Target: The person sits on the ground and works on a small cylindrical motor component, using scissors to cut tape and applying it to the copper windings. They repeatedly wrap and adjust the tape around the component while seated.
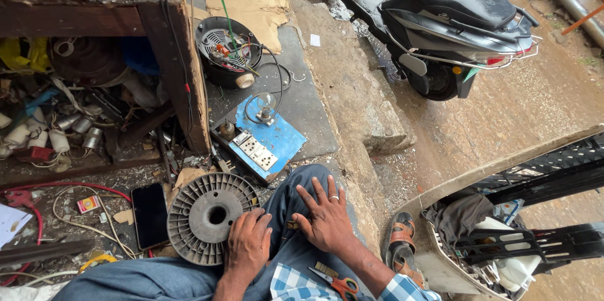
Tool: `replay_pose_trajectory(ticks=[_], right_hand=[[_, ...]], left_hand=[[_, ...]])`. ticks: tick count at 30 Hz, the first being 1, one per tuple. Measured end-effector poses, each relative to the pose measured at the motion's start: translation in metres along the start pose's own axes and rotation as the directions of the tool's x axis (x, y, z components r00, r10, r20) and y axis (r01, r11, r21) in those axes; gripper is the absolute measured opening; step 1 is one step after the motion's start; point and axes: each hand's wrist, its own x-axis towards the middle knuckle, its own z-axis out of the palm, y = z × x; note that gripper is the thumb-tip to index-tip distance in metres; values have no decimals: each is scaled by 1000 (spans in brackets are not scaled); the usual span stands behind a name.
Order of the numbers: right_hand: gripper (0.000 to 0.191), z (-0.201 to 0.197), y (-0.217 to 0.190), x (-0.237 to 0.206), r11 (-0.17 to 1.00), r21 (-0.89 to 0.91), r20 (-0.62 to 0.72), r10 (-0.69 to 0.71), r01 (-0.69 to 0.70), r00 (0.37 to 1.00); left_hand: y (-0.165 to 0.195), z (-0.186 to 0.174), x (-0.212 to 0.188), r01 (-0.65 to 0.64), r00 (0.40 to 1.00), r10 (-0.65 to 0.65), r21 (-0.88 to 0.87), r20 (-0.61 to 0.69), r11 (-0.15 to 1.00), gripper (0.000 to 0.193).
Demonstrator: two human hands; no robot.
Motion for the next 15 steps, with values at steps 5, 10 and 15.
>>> replay_pose_trajectory(ticks=[5,10,15], right_hand=[[71,-1,-2,2,1000,-14,2,1,-1,1000],[71,-3,-3,1,999,-35,28,17,-16,999],[71,-1,-2,1,1000,-20,-8,4,-4,1000]], left_hand=[[-1,1,0,-3,1000,3,8,0,1000,33],[0,1,0,-5,1000,5,8,2,1000,34],[0,0,0,-9,1000,9,21,0,1000,33]])
